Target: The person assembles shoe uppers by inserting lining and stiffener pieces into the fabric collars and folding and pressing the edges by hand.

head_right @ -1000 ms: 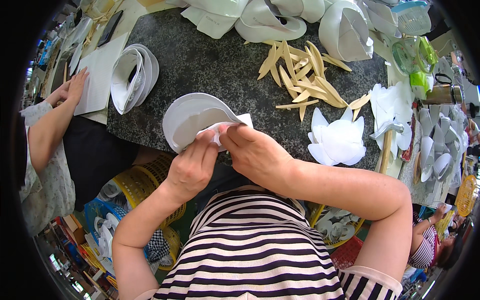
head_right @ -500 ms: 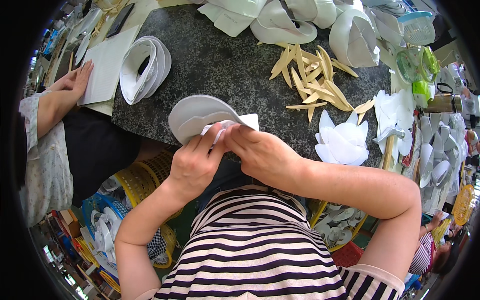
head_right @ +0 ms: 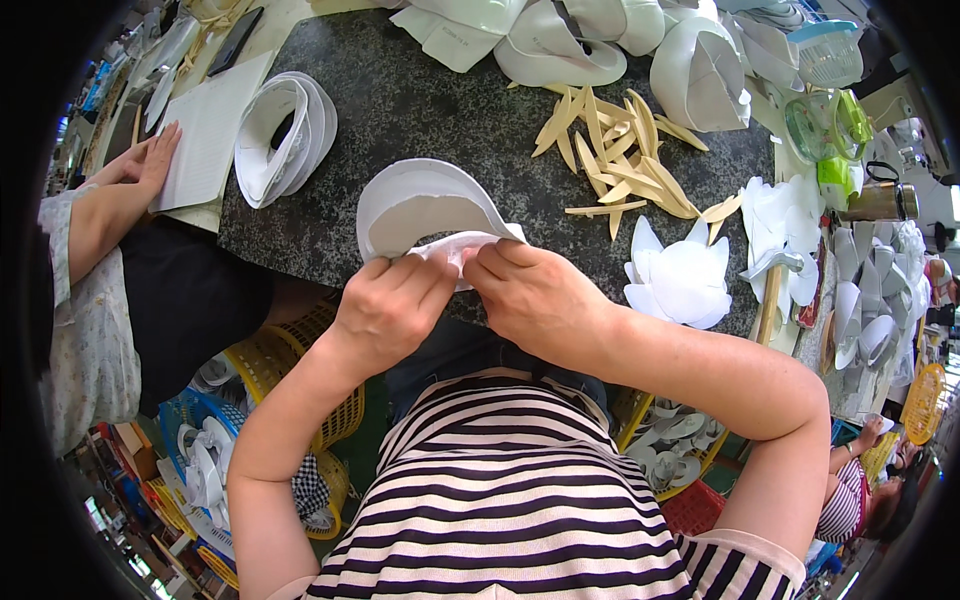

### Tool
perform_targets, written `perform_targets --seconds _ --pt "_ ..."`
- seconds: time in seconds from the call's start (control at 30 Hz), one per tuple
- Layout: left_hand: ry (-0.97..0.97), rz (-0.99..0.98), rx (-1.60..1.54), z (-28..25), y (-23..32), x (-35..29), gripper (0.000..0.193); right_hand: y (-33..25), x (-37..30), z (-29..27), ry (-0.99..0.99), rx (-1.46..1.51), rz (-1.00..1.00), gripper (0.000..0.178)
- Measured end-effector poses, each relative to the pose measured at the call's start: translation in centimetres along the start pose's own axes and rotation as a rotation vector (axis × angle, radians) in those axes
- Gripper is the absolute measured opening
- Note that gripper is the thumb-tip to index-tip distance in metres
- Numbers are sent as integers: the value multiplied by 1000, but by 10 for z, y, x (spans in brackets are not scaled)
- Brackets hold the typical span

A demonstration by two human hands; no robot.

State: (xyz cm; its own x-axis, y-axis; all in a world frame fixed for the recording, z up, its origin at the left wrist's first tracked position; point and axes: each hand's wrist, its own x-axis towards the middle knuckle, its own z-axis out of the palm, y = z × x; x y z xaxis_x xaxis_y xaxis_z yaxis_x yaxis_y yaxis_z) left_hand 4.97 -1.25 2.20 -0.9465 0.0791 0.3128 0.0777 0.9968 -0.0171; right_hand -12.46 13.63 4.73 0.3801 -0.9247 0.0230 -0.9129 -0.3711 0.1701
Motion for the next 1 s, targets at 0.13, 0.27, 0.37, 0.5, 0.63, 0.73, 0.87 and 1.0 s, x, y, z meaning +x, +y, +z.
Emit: perform_targets --seconds 0.13,0.27,0.37,0.5,0.63,0.73,0.87,1.0 --pt "71 110 112 2 0 -5 17 -5 0 0 4 -80 -35 38" --pt "46 41 97 2 2 -13 21 -11 -2 -5 -47 -198 -161 30" --pt "76 -40 -18 0 3 -21 30 -10 -5 -5 -91 -256 -294 26" --pt "31 -84 -69 -5 2 -20 33 -13 2 -4 -81 -158 -205 37" --pt "23 -89 2 -4 9 -14 34 -17 11 -2 -27 -196 8 53" --pt "9 -96 14 -5 8 -9 31 -18 15 -2 -22 -212 -3 49" --pt "-27 -37 93 -2 1 -10 27 -20 12 1 -94 -193 41 41" --pt "-6 50 78 0 -2 -14 25 -16 13 -2 -39 -138 33 41"
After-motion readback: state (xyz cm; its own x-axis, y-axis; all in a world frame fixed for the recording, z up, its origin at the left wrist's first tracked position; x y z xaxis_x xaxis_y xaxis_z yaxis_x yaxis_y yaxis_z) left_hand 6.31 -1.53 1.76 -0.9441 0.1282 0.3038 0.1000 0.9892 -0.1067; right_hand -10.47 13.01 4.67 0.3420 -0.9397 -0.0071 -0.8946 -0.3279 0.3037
